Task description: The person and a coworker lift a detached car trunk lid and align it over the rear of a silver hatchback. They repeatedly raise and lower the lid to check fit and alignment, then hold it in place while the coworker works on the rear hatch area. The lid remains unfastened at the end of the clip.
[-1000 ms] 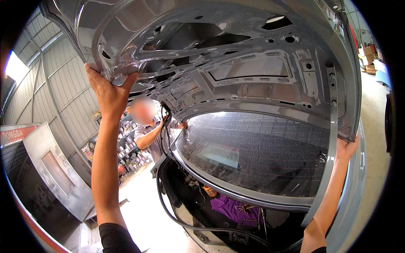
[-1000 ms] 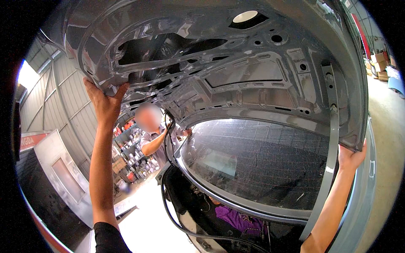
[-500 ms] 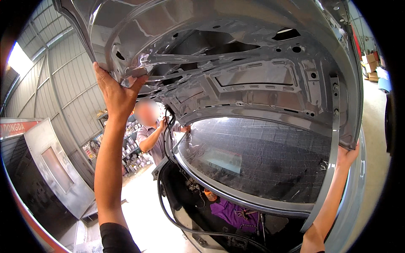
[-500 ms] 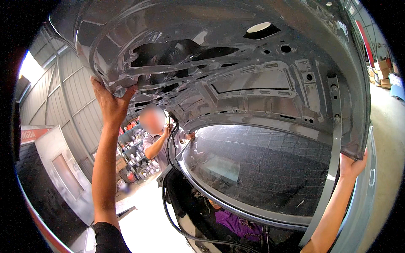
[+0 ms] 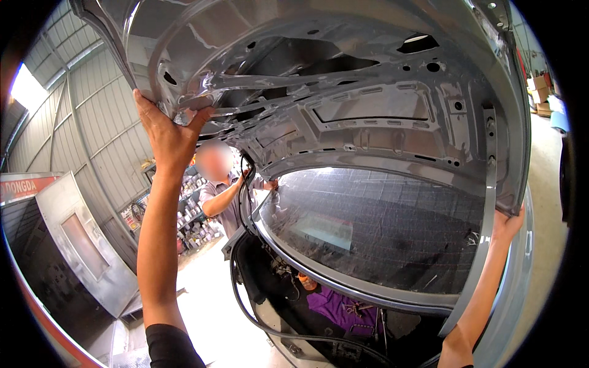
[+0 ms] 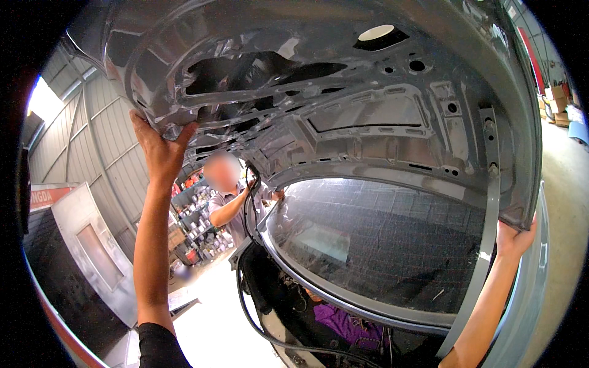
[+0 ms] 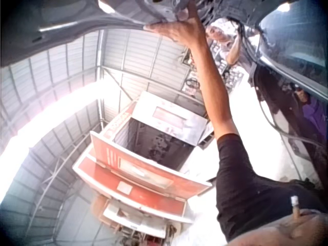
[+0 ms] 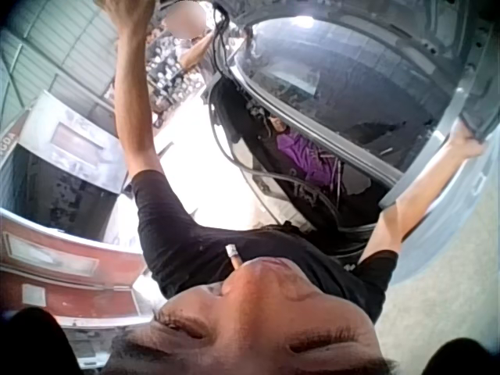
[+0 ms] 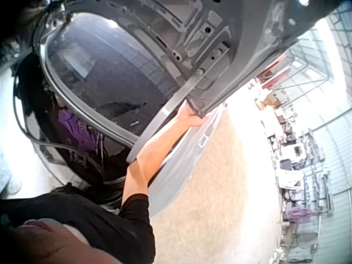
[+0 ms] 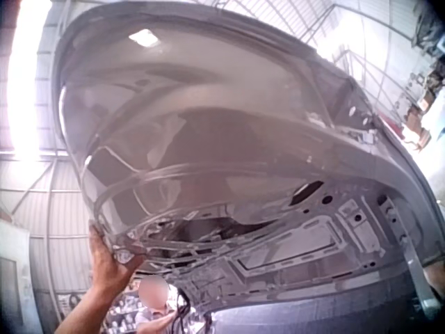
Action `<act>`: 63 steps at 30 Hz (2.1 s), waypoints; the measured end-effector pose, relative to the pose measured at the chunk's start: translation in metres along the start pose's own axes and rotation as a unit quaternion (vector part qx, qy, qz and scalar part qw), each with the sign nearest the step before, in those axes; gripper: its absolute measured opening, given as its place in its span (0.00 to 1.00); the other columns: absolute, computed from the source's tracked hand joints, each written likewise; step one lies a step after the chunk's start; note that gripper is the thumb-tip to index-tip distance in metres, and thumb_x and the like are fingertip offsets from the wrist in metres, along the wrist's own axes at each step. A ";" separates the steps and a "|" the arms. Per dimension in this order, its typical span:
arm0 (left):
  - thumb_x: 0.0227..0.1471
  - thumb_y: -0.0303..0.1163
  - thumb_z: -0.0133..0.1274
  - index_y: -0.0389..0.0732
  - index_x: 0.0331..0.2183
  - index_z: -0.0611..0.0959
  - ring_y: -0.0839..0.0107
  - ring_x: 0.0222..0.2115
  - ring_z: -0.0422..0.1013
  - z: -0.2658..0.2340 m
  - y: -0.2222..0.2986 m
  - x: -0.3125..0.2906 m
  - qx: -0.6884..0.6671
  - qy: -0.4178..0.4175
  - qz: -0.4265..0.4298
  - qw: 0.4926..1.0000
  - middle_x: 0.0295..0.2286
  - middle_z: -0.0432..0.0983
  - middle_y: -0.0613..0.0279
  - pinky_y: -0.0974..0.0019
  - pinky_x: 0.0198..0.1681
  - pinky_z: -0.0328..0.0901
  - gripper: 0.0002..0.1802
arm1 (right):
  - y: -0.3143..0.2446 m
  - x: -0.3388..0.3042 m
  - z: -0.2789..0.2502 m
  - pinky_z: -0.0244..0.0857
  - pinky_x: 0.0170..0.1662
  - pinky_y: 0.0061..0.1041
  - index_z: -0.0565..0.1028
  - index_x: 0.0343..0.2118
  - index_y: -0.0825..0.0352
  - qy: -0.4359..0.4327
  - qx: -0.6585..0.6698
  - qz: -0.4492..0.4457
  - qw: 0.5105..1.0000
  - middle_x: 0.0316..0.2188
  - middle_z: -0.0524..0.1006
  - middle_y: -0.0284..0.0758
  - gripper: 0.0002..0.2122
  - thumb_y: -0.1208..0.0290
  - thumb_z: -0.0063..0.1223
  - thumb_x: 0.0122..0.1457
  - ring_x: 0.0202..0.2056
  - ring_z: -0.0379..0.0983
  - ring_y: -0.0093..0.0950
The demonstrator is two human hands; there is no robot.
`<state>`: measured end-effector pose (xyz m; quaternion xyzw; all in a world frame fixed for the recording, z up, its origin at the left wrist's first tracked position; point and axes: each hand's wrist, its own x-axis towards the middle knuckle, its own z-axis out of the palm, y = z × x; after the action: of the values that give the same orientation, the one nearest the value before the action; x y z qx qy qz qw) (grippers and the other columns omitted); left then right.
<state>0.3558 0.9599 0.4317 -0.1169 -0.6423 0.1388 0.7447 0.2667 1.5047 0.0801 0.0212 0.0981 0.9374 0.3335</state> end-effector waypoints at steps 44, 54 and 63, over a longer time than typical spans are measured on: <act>0.35 0.51 0.68 0.22 0.58 0.40 0.39 0.59 0.45 -0.002 0.005 0.001 0.011 -0.021 -0.021 0.999 0.56 0.44 0.28 0.51 0.61 0.45 0.69 | 0.006 -0.016 0.015 0.44 0.62 0.48 0.65 0.55 0.68 -0.004 -0.009 0.000 1.000 0.57 0.64 0.42 0.22 0.60 0.35 0.62 0.60 0.57 0.40; 0.35 0.51 0.68 0.21 0.58 0.40 0.39 0.59 0.45 -0.001 0.003 0.000 0.001 -0.016 -0.020 1.000 0.56 0.45 0.28 0.51 0.61 0.45 0.69 | 0.004 -0.013 0.011 0.44 0.62 0.47 0.65 0.56 0.67 -0.012 -0.011 0.006 1.000 0.57 0.64 0.42 0.22 0.61 0.36 0.62 0.60 0.56 0.40; 0.35 0.51 0.68 0.20 0.58 0.41 0.40 0.60 0.44 -0.002 0.004 0.000 0.003 -0.014 -0.017 1.000 0.57 0.44 0.28 0.52 0.62 0.42 0.69 | 0.005 -0.015 0.014 0.44 0.62 0.48 0.64 0.56 0.67 -0.002 -0.016 -0.003 1.000 0.57 0.64 0.42 0.22 0.61 0.35 0.62 0.60 0.56 0.40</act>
<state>0.3572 0.9632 0.4300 -0.1022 -0.6539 0.1296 0.7384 0.2765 1.4943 0.0949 0.0170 0.0823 0.9380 0.3363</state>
